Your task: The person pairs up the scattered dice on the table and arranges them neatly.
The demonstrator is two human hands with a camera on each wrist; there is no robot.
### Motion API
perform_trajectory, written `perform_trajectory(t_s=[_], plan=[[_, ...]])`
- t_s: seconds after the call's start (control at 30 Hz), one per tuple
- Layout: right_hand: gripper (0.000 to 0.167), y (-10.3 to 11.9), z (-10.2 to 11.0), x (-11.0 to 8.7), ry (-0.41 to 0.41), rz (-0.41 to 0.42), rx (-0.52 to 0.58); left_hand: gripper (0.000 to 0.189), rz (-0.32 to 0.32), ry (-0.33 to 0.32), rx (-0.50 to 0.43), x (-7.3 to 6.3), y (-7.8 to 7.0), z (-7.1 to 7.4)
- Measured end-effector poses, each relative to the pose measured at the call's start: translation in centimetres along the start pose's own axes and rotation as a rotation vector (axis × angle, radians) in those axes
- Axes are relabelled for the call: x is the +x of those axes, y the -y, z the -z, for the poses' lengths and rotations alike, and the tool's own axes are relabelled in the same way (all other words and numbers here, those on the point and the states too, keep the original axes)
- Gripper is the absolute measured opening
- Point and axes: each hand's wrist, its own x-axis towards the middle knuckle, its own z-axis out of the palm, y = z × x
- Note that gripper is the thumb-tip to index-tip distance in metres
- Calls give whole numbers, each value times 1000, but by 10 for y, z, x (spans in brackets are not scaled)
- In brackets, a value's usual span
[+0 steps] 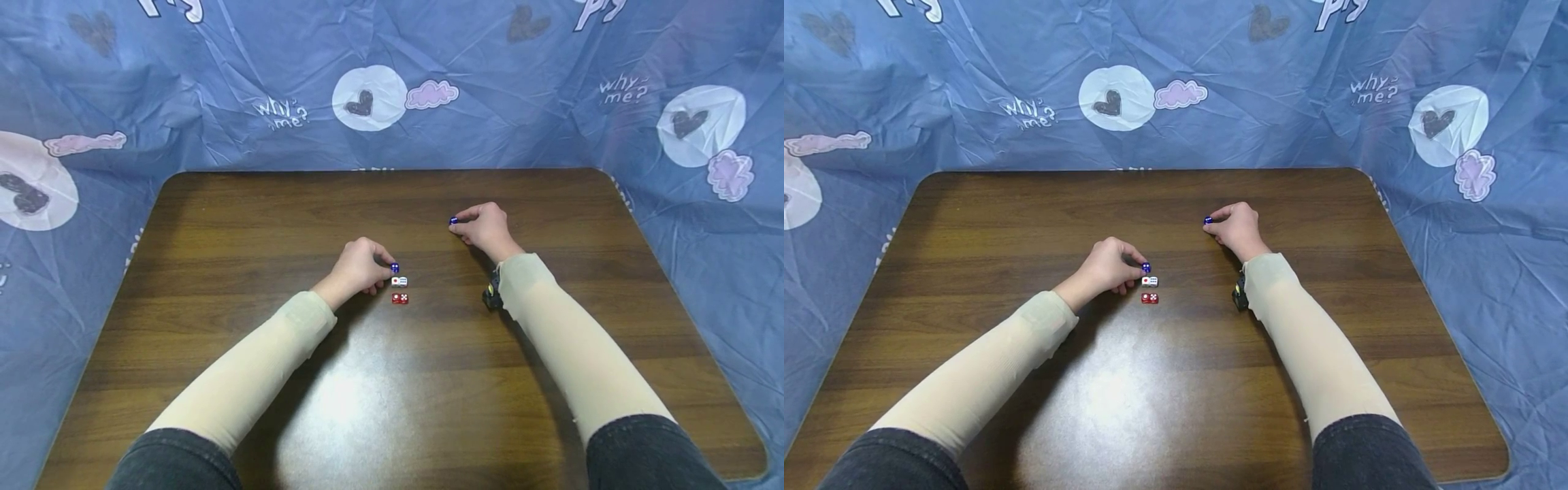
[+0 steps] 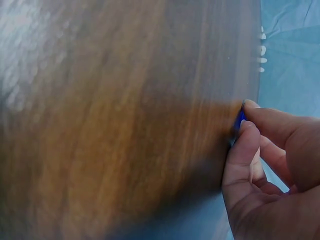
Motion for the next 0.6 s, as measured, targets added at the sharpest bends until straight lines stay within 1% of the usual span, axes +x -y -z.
perform_trajectory(t_s=[0.13, 0.4, 0.5, 0.6], plan=[[25, 0, 0, 0, -2, -5, 13, 12, 1, -2, 0, 0, -1, 0], [19, -1, -2, -5, -17, -8, -25, 13, -12, -4, 2, 0, 0, -1], [18, -1, -4, -10, -1, 6, -18, 13, -10, -6, 6, 0, 0, -1], [19, 0, -7, -16, 39, 34, 0, 13, -5, -8, 6, 1, 0, -1]])
